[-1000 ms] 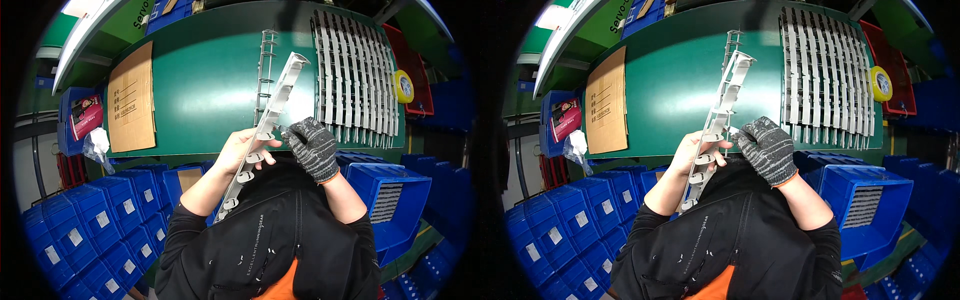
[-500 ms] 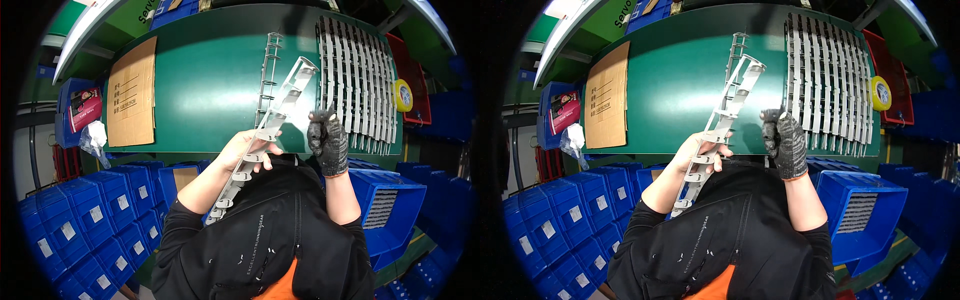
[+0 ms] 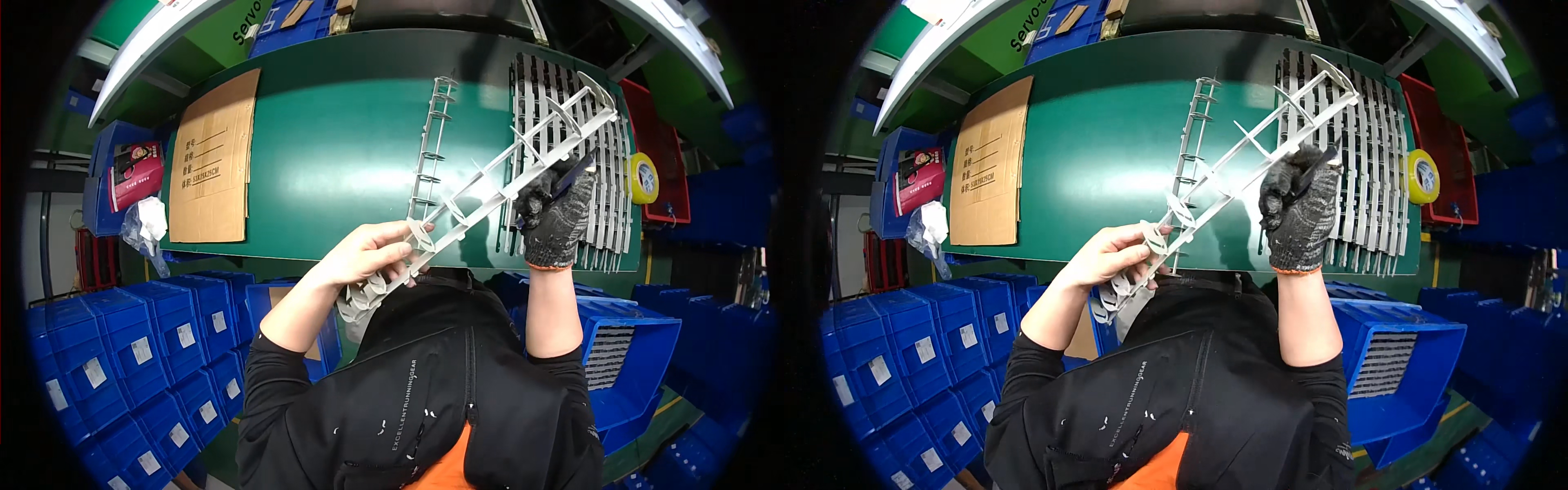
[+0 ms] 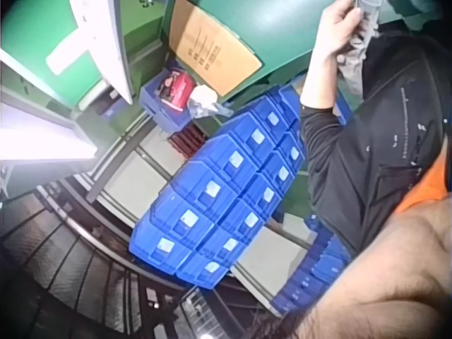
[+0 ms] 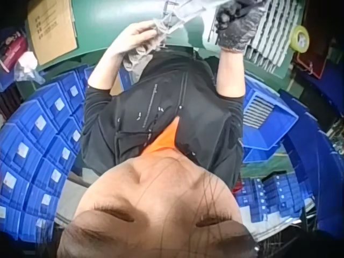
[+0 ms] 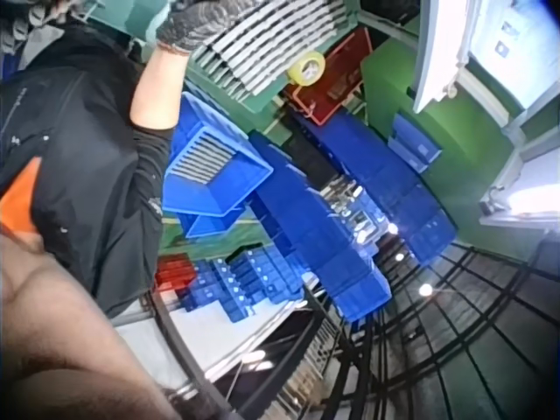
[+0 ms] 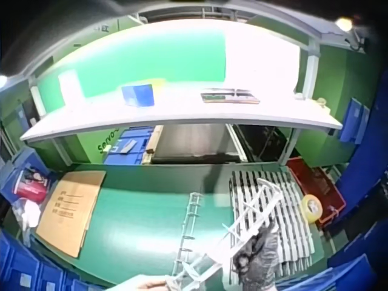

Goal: The person trims excess material from molded plastic components using a blade, stacks the trimmed components on the workbench, and places the stacks into a blue bin.

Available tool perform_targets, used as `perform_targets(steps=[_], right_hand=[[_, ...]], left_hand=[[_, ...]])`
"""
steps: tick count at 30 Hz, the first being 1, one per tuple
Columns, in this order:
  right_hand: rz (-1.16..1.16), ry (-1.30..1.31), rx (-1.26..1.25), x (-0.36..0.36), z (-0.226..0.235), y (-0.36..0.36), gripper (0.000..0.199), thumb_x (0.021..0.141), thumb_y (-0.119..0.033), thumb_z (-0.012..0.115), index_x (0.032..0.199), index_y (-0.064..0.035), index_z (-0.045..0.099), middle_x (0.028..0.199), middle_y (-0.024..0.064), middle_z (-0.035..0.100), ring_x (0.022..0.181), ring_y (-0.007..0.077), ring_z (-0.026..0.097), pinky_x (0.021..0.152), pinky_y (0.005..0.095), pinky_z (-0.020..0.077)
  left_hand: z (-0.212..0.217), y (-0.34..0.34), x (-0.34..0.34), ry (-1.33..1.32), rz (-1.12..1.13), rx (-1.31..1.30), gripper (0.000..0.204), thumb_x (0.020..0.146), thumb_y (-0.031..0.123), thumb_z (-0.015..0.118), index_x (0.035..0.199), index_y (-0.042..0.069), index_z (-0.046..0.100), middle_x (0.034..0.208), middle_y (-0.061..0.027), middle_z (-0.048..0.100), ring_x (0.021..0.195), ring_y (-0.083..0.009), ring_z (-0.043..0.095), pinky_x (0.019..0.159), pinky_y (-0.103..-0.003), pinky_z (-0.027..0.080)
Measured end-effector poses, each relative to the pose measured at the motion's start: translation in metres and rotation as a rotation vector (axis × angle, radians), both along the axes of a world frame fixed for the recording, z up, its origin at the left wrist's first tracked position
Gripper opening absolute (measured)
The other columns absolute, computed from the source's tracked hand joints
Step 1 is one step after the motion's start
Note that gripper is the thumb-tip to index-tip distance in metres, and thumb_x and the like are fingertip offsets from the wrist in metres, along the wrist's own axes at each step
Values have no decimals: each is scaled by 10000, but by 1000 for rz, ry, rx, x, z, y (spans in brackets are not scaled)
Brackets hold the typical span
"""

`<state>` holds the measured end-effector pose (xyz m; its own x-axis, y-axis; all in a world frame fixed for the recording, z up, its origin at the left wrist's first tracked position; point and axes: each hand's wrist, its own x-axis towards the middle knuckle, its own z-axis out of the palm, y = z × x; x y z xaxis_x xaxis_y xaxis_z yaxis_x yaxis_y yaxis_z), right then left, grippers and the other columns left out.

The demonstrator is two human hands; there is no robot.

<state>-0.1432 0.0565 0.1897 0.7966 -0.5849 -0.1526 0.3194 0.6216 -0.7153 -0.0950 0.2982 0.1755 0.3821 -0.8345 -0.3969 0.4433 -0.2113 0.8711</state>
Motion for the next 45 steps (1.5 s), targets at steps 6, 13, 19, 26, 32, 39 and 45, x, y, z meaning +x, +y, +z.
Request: perform_targets(steps=[6, 13, 19, 26, 32, 39, 45], right_hand=[[370, 261, -777, -38, -35, 12, 288, 859, -281, 548, 812, -1, 592, 567, 19, 547, 428, 84, 464, 411, 206, 359], [219, 244, -800, -38, -39, 7, 173, 841, -127, 533, 859, 25, 614, 628, 47, 584, 537, 104, 540, 502, 228, 422], [403, 274, -994, -39, -31, 14, 159, 809, -79, 533, 900, -3, 638, 638, 63, 590, 545, 115, 579, 508, 226, 435], [430, 388, -687, -45, -40, 18, 243, 852, -243, 527, 813, -23, 624, 547, 15, 544, 446, 67, 474, 433, 204, 375], [143, 414, -237, -50, -51, 14, 256, 863, -295, 518, 768, -65, 579, 510, -26, 479, 389, 48, 396, 333, 178, 274], [484, 363, -1182, -33, -20, 22, 135, 827, -125, 527, 822, -22, 614, 637, 118, 572, 563, 237, 558, 531, 325, 427], [444, 297, -1461, -25, -23, 23, 163, 817, -163, 536, 795, -21, 612, 698, 156, 586, 630, 317, 565, 572, 385, 435]], left_hand=[[-2, -2, -2, 214, -29, -71, 450, 898, 106, 409, 1337, 102, 311, 788, -122, 624, 601, -116, 614, 526, -190, 473], [3, -8, -1, 213, -124, -43, 465, 890, 71, 398, 1342, 68, 284, 727, -121, 609, 515, -100, 582, 539, -221, 510], [-3, -7, -2, 208, -115, -65, 460, 896, 80, 394, 1341, 57, 280, 734, -125, 613, 549, -121, 607, 524, -204, 500], [-8, -11, -3, 213, -23, -82, 364, 886, 113, 448, 1228, -9, 412, 800, -161, 618, 613, -181, 635, 529, -222, 496], [-29, -18, -5, 30, 127, -140, 147, 875, 159, 505, 942, 30, 480, 1013, -151, 584, 861, -216, 614, 679, -240, 498], [-32, -22, -7, -245, 148, -86, 119, 804, 121, 590, 842, 53, 500, 893, -35, 480, 896, -122, 505, 713, -258, 462], [-23, -29, -9, -753, 174, 5, 133, 762, 92, 602, 839, 27, 516, 877, -75, 481, 762, -148, 512, 676, -287, 441]])
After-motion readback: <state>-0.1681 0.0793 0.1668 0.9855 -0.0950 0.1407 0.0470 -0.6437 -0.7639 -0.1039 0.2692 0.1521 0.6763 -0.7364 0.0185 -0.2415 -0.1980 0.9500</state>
